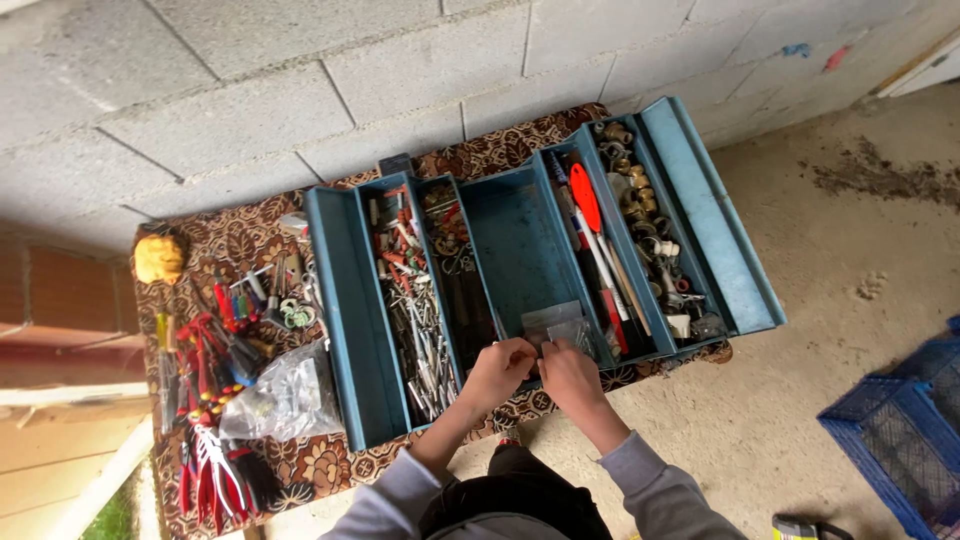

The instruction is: The person wipes the inside of a blue toolbox drawer with a yellow cloth, then places a small tin and several plastic bags of hardware into the drawer. The person repeatedly picks up and sets down the cloth and bags while arranging items inside the drawer.

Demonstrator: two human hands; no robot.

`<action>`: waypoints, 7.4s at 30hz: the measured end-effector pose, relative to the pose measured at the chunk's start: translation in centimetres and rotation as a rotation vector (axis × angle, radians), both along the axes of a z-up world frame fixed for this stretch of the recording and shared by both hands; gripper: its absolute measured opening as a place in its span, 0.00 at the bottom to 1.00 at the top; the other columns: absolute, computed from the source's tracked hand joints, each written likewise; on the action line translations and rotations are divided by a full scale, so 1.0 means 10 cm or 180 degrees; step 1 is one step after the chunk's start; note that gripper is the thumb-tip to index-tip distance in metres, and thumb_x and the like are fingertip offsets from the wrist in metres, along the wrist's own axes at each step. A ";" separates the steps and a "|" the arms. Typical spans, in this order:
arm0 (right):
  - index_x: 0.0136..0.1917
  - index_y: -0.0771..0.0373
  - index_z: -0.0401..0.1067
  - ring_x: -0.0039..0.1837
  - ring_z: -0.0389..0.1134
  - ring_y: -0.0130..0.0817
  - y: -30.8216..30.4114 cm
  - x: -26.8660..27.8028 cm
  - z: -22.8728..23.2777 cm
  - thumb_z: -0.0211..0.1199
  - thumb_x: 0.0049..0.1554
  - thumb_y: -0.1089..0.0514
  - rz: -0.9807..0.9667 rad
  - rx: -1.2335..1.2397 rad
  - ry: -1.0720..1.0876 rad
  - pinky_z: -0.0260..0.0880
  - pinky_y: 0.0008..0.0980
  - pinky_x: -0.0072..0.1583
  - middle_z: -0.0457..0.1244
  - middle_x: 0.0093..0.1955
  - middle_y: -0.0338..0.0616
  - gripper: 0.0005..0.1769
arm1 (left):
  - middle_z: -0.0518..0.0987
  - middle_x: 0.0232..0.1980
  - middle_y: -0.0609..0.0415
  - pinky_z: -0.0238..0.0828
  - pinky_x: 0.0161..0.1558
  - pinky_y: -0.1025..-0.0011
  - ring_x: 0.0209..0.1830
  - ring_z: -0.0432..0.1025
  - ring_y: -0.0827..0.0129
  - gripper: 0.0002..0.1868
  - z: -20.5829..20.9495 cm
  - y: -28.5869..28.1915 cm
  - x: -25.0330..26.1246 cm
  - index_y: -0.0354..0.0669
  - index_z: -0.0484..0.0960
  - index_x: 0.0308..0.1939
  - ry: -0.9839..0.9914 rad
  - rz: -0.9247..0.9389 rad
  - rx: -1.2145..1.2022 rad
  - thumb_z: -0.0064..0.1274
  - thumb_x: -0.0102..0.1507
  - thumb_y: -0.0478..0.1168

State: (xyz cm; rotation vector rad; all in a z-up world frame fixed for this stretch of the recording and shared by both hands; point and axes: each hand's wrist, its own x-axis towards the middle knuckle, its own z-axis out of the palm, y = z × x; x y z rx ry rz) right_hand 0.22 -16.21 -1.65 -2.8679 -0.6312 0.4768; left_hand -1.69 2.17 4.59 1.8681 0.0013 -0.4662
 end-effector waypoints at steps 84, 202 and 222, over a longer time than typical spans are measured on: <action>0.69 0.71 0.63 0.63 0.65 0.42 4.37 -1.42 0.61 0.55 0.66 0.58 -0.1740 0.3447 0.3474 0.68 0.35 0.63 0.62 0.61 0.52 0.21 | 0.77 0.30 0.59 0.75 0.32 0.81 0.31 0.79 0.69 0.09 -0.40 3.83 -1.99 0.39 0.82 0.37 0.0773 0.3582 -0.2287 0.68 0.57 0.33; 0.52 0.62 0.81 0.49 0.66 0.30 1.52 -0.33 2.44 0.65 0.60 0.60 0.0622 0.2881 0.0229 0.70 0.31 0.53 0.68 0.50 0.43 0.09 | 0.83 0.42 0.53 0.76 0.43 0.82 0.39 0.78 0.76 0.21 1.19 1.45 -0.79 0.42 0.66 0.51 -0.0443 0.1204 -0.2823 0.63 0.62 0.31; 0.51 0.53 0.81 0.56 0.72 0.48 -0.08 0.37 0.32 0.65 0.59 0.54 -0.0399 0.1325 0.0381 0.74 0.43 0.56 0.70 0.54 0.45 0.08 | 0.82 0.45 0.45 0.70 0.48 0.71 0.48 0.79 0.63 0.10 0.60 0.88 -0.66 0.37 0.81 0.49 0.0310 0.0711 -0.1483 0.59 0.64 0.31</action>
